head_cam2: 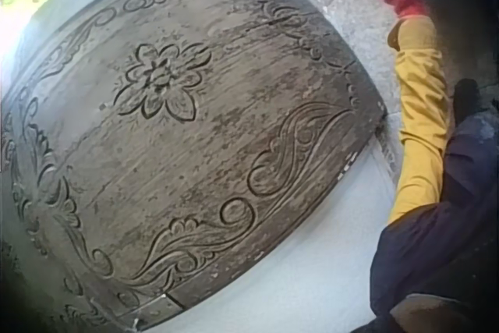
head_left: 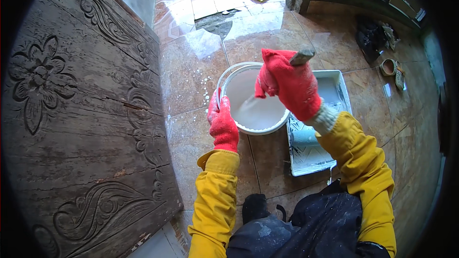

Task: The person stirs a bucket of white paint with a long stick, scrapes excess paint into a paint tray containing a roller, and places a lid on the bucket.

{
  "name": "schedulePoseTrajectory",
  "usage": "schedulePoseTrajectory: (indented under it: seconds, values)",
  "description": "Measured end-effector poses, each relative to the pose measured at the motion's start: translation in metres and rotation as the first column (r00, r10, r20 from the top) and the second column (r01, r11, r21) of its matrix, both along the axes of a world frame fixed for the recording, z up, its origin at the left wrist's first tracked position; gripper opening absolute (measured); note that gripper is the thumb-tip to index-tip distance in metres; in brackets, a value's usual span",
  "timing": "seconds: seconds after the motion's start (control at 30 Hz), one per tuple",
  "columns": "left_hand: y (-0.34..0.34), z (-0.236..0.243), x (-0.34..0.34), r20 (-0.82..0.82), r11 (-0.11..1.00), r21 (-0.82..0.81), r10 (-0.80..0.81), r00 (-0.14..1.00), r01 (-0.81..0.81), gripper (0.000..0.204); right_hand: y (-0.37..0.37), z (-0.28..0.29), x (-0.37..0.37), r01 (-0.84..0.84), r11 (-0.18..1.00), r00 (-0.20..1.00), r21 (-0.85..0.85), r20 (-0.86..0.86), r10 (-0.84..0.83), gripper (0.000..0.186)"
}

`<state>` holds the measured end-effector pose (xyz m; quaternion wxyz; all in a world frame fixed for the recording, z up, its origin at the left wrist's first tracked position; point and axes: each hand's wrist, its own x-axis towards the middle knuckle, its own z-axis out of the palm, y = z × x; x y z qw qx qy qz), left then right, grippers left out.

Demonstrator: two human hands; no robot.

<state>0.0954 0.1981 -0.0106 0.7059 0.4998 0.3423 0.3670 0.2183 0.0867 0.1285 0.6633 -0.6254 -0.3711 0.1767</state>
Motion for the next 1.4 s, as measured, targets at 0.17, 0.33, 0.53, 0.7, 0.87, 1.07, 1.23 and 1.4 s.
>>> schedulePoseTrajectory:
  seconds: [0.17,0.33,0.53,0.7,0.87,1.07,1.23,1.4]
  values:
    - [-0.006,0.004,0.006,-0.021,0.998,-0.055,-0.027,0.999,0.026,0.041,-0.010,0.018,0.034,0.141,0.986,0.979,0.091,0.137,-0.152,0.043]
    - [0.000,0.021,0.003,-0.058,0.973,-0.205,-0.120,0.991,0.106,0.043,-0.015,0.004,0.008,0.105,0.989,0.983,0.107,-0.163,-0.086,0.042]
    - [0.003,0.027,0.004,-0.084,0.993,-0.118,-0.034,0.996,0.024,0.048,-0.044,0.028,0.015,0.118,0.980,0.982,-0.160,0.168,-0.091,0.035]
    - [0.009,0.038,0.006,-0.036,0.992,-0.111,-0.065,0.997,0.061,0.058,-0.109,0.060,0.020,0.103,0.886,0.951,-0.451,0.306,0.046,0.014]
    - [0.018,0.055,0.005,-0.145,0.991,0.024,-0.127,0.981,0.132,0.057,-0.131,0.081,0.015,-0.053,0.875,0.972,-0.482,0.175,0.155,0.022]
    - [0.019,0.075,0.017,-0.336,0.936,0.224,-0.188,0.923,0.272,0.056,-0.150,0.095,0.012,-0.188,0.759,0.961,-0.624,0.041,0.273,0.024]
    - [0.007,0.080,0.021,-0.309,0.932,0.247,-0.184,0.933,0.265,0.046,-0.173,0.101,-0.002,0.033,0.773,0.972,-0.633,0.201,0.123,0.026]
    - [0.000,0.082,0.025,-0.332,0.899,0.309,-0.204,0.921,0.310,0.046,-0.165,0.097,-0.026,0.164,0.534,0.732,-0.830,0.465,0.498,0.026]
